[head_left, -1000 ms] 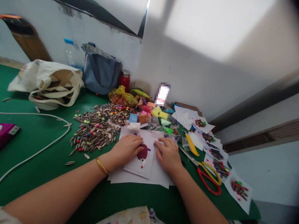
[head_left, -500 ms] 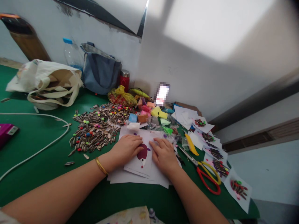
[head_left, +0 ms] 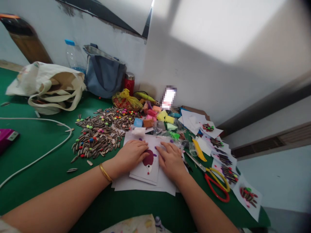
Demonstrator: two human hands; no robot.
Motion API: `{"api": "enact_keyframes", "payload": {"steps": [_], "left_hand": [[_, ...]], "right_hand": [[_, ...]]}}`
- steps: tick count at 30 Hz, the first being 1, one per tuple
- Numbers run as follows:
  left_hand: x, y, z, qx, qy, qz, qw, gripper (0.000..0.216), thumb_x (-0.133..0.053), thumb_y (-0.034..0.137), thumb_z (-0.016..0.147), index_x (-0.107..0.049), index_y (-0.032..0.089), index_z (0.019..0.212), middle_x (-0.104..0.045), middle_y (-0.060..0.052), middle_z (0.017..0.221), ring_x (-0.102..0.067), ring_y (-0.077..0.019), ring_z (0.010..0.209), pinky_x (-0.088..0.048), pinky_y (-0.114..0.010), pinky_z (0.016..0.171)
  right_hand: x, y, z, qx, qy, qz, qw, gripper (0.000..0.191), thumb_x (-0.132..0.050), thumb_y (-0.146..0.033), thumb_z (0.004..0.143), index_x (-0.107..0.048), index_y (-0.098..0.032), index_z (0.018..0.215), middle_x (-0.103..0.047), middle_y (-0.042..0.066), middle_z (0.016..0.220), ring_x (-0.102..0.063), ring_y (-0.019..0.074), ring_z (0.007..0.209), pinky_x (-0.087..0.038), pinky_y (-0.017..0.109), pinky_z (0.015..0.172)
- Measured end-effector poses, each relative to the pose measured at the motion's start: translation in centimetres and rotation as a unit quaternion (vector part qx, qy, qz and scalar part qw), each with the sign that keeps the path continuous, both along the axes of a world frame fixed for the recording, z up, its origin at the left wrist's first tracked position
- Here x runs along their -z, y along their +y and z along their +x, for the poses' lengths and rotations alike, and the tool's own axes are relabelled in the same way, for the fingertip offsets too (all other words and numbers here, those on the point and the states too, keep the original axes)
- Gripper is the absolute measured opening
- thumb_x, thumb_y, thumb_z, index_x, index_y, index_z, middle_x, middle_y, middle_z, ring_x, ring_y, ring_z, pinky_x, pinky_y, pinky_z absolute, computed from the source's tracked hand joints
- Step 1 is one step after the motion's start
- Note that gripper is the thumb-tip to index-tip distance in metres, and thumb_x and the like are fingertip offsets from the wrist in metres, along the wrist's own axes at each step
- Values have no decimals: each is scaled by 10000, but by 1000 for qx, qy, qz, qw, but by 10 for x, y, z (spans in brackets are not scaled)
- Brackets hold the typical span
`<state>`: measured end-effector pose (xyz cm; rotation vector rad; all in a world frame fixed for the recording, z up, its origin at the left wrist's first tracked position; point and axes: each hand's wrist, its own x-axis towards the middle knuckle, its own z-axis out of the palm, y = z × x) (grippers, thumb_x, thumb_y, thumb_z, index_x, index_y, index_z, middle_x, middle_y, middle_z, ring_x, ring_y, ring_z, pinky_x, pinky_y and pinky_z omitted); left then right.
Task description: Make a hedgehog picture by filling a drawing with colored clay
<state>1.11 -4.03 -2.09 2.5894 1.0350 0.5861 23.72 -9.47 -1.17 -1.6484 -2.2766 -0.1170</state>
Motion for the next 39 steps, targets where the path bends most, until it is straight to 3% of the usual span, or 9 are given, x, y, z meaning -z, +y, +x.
{"api": "enact_keyframes", "payload": {"steps": [3,7,10,17,23,28,34,39], "left_hand": [[-1,0,1,0,1,-2,1000,295,-566,323,950,-643,228,1218,-673,-78,1276,-592,-266,1215,-419,-456,1054],[-2,-1,1,-3,5,5,1000,300,-574,309,945,-640,224,1225,-673,-78,1276,-591,-273,1212,-424,-458,1047],[-2,0,0,2,10,10,1000,302,-572,299,947,-635,218,1231,-667,-78,1290,-583,-271,1224,-419,-452,1050],[-2,0,1,-1,0,0,1000,285,-567,313,949,-646,224,1208,-669,-79,1282,-590,-267,1216,-417,-448,1051],[-3,0,2,-2,16,1,1000,290,-572,309,948,-638,216,1215,-661,-73,1303,-580,-271,1229,-414,-447,1053],[-3,-1,1,-4,16,2,1000,293,-577,317,946,-635,213,1213,-675,-72,1273,-591,-263,1213,-419,-444,1052],[-3,-1,1,-2,13,9,1000,302,-582,313,943,-629,210,1223,-675,-76,1269,-591,-267,1212,-418,-452,1054],[-3,-1,2,-6,14,6,1000,316,-596,314,934,-629,213,1232,-680,-77,1264,-594,-265,1210,-419,-444,1053]], "right_hand": [[0,1,2,10,12,17,1000,314,-552,-232,898,-706,-273,1168,-627,54,1316,-492,286,1211,-334,462,1053],[4,2,0,-2,-3,6,1000,448,-555,-275,904,-590,-275,1350,-553,60,1425,-455,306,1275,-323,480,1064],[6,3,-3,-7,-20,-23,1000,456,-547,-316,926,-558,-303,1382,-490,57,1491,-421,311,1331,-334,496,1045],[-4,-1,3,-18,-8,21,1000,224,-578,-294,913,-756,-315,1047,-560,38,1425,-436,302,1328,-316,488,1061],[-1,-2,2,-9,-55,0,998,352,-574,-341,920,-647,-327,1265,-457,56,1520,-384,317,1384,-330,501,1024],[-3,-3,4,15,-64,3,998,282,-521,-351,951,-690,-322,1176,-463,29,1517,-377,309,1393,-307,511,1039],[-5,-3,5,8,-52,6,999,342,-514,-295,941,-655,-257,1251,-508,52,1481,-407,306,1369,-310,494,1058],[-4,-3,4,-22,-43,-6,999,333,-556,-299,920,-673,-325,1230,-494,30,1491,-402,311,1371,-313,483,1068]]}}
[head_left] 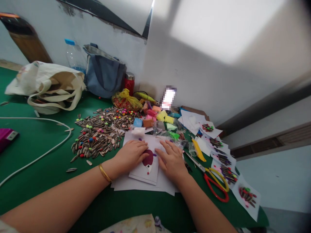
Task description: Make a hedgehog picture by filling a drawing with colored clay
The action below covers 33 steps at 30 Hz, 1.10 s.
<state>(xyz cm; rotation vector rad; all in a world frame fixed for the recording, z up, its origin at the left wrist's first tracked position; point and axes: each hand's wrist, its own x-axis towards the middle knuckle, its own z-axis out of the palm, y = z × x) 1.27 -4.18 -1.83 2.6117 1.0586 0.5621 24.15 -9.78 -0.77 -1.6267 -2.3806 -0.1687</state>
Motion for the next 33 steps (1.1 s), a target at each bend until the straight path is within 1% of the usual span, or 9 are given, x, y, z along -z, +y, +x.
{"api": "enact_keyframes", "payload": {"steps": [3,6,9,12,17,20,23,29,33], "left_hand": [[1,0,0,1,0,5,1000,324,-593,317,937,-625,213,1243,-677,-75,1272,-591,-264,1216,-421,-445,1052],[0,0,0,3,4,5,1000,327,-587,323,942,-623,209,1246,-673,-76,1280,-590,-265,1215,-422,-446,1053],[0,0,-1,2,8,3,1000,318,-587,320,941,-624,210,1237,-674,-74,1279,-592,-266,1211,-424,-449,1053],[0,0,-1,5,5,9,1000,326,-587,304,939,-616,213,1250,-672,-75,1280,-590,-270,1215,-430,-457,1046],[0,0,0,3,-1,6,1000,318,-585,319,939,-619,221,1240,-679,-74,1264,-597,-267,1201,-426,-457,1052],[-2,0,0,2,1,-2,1000,308,-582,321,942,-621,218,1230,-680,-73,1260,-600,-265,1195,-417,-458,1060],[-2,0,0,-1,3,-5,1000,317,-585,322,940,-622,213,1235,-677,-77,1266,-595,-272,1204,-418,-463,1055],[-2,-1,0,-1,5,-7,1000,317,-574,325,948,-623,206,1238,-673,-79,1279,-587,-272,1216,-417,-455,1056],[-2,-1,0,0,2,-5,1000,322,-578,325,946,-621,211,1244,-672,-81,1277,-584,-271,1221,-420,-451,1053]], "right_hand": [[2,1,0,17,-6,-15,1000,357,-553,-310,923,-653,-333,1265,-485,42,1498,-388,314,1383,-319,494,1062],[3,2,1,39,-5,-12,999,336,-536,-308,931,-669,-321,1239,-492,46,1492,-388,313,1382,-311,505,1061],[3,1,0,14,-8,-10,1000,328,-541,-314,927,-671,-343,1227,-473,26,1508,-376,310,1392,-303,504,1064],[4,1,-2,2,-19,-18,1000,386,-550,-326,924,-614,-377,1301,-445,20,1528,-366,313,1399,-315,507,1048],[5,3,1,44,-5,9,999,340,-521,-309,946,-650,-326,1259,-499,42,1485,-384,308,1387,-296,510,1071],[3,3,3,37,9,30,999,345,-527,-283,938,-653,-301,1258,-505,41,1479,-391,301,1381,-278,502,1095],[1,2,1,17,0,16,1000,366,-556,-292,921,-646,-313,1274,-471,44,1508,-379,315,1390,-301,497,1079],[1,1,-1,-14,-7,-3,1000,305,-560,-316,922,-688,-363,1195,-450,23,1524,-353,309,1409,-300,494,1071],[1,2,0,15,-8,-3,1000,349,-545,-326,934,-646,-347,1268,-447,42,1526,-346,306,1413,-303,501,1060]]}}
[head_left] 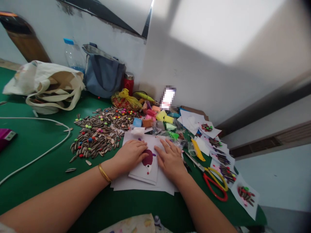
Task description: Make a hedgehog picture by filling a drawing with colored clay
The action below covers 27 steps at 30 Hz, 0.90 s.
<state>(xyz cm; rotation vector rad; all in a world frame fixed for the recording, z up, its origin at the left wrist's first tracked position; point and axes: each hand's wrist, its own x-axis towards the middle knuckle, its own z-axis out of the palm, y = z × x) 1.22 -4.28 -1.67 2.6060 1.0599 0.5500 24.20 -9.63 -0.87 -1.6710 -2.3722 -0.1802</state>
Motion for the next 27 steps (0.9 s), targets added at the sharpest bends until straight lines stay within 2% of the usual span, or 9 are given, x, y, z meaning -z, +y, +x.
{"api": "enact_keyframes", "payload": {"steps": [4,8,14,22,24,27], "left_hand": [[-1,0,0,2,2,0,1000,312,-578,323,944,-630,205,1228,-675,-86,1272,-593,-274,1208,-420,-458,1054],[-1,0,0,3,-3,2,1000,305,-582,309,939,-633,214,1224,-675,-86,1272,-594,-272,1209,-427,-450,1046],[2,1,0,3,-11,1,1000,310,-591,327,935,-638,216,1220,-682,-80,1256,-596,-271,1203,-411,-451,1063],[0,0,1,1,10,2,1000,327,-573,316,946,-605,215,1255,-667,-78,1289,-582,-269,1222,-413,-446,1049],[0,0,0,2,4,5,1000,322,-577,316,944,-611,218,1249,-668,-78,1285,-582,-266,1222,-409,-445,1055],[0,0,0,2,-3,3,1000,315,-581,319,942,-621,216,1237,-672,-80,1276,-587,-268,1214,-407,-454,1063]], "right_hand": [[-1,0,1,2,10,13,1000,259,-543,-336,942,-718,-369,1130,-469,15,1509,-356,305,1404,-270,510,1080],[0,0,0,-5,1,3,1000,328,-550,-316,934,-665,-349,1239,-463,38,1515,-355,305,1406,-293,497,1065],[-2,0,3,32,24,39,998,281,-514,-287,949,-703,-286,1156,-533,45,1453,-397,296,1374,-282,492,1073],[8,4,-3,21,-3,-19,1000,483,-536,-360,932,-522,-289,1409,-385,67,1565,-316,321,1431,-305,512,1068],[7,5,-3,16,8,-15,1000,428,-543,-352,928,-583,-293,1349,-392,65,1560,-317,324,1429,-311,513,1064],[2,5,-2,-5,44,15,999,253,-548,-317,928,-728,-309,1105,-465,24,1510,-350,302,1408,-293,492,1092]]}}
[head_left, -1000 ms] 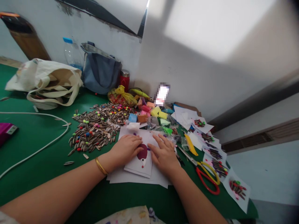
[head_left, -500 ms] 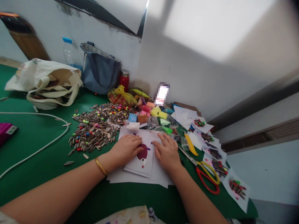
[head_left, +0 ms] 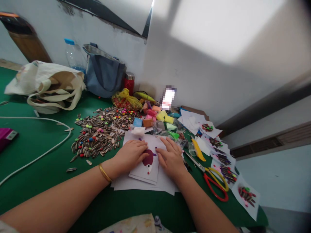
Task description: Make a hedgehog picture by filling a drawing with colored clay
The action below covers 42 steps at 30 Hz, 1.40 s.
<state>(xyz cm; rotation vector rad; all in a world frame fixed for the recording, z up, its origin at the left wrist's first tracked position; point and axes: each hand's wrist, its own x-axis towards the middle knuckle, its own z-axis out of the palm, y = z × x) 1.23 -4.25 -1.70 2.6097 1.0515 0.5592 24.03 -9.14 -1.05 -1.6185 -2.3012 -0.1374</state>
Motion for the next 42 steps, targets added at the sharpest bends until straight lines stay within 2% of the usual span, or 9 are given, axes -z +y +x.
{"api": "enact_keyframes", "payload": {"steps": [2,9,16,22,27,32,36,40,42], "left_hand": [[0,0,0,-2,1,-3,1000,316,-580,321,943,-623,215,1237,-671,-81,1278,-588,-272,1213,-409,-459,1062],[1,0,0,0,-11,5,1000,307,-594,322,933,-630,228,1222,-683,-78,1250,-601,-267,1195,-421,-448,1054],[0,0,0,-1,-1,-3,1000,312,-586,323,938,-632,207,1224,-676,-83,1270,-590,-272,1213,-414,-457,1061],[1,0,0,-2,-8,2,1000,312,-586,319,937,-632,220,1229,-679,-83,1261,-599,-268,1200,-419,-452,1054],[-3,-1,0,-3,-1,-5,1000,306,-587,322,937,-634,219,1221,-682,-78,1260,-600,-271,1198,-417,-454,1054],[-5,-2,0,-3,4,-8,1000,302,-583,313,940,-629,206,1219,-680,-83,1264,-600,-274,1196,-417,-461,1049],[-3,-1,0,-1,5,-9,1000,313,-586,320,939,-628,204,1227,-679,-84,1268,-596,-278,1204,-411,-463,1054],[-3,-1,1,-3,6,-6,1000,318,-585,317,940,-623,202,1234,-675,-83,1275,-592,-277,1206,-408,-456,1057],[-3,-1,0,-5,5,-6,1000,320,-584,320,941,-623,201,1235,-677,-83,1270,-591,-277,1208,-410,-458,1055]], "right_hand": [[-4,-1,1,4,19,24,1000,230,-543,-300,930,-751,-300,1031,-509,18,1471,-376,291,1389,-278,482,1113],[0,-2,0,-9,-27,-12,1000,342,-557,-319,923,-663,-336,1248,-428,26,1538,-343,317,1410,-314,500,1075],[-5,-4,3,8,-18,0,1000,250,-543,-324,933,-738,-315,1089,-489,33,1493,-359,309,1405,-297,505,1068],[-3,-4,2,5,-37,-21,999,359,-554,-324,921,-652,-309,1266,-432,59,1537,-337,318,1419,-313,509,1055],[-3,-4,5,-2,-13,2,1000,244,-565,-311,916,-741,-338,1083,-486,16,1496,-357,311,1406,-283,506,1081],[-4,-4,4,5,-31,-23,999,348,-551,-309,920,-665,-311,1249,-447,53,1526,-344,315,1415,-314,509,1056],[-4,-4,4,-1,-24,-11,1000,276,-557,-291,914,-723,-330,1131,-453,21,1522,-343,316,1415,-289,515,1074],[-4,-4,4,-7,-37,-33,999,383,-567,-288,896,-648,-325,1269,-404,34,1556,-323,312,1429,-312,509,1059],[-6,-4,4,-4,-32,-29,999,354,-555,-279,901,-672,-319,1232,-419,31,1547,-321,304,1432,-303,507,1066]]}}
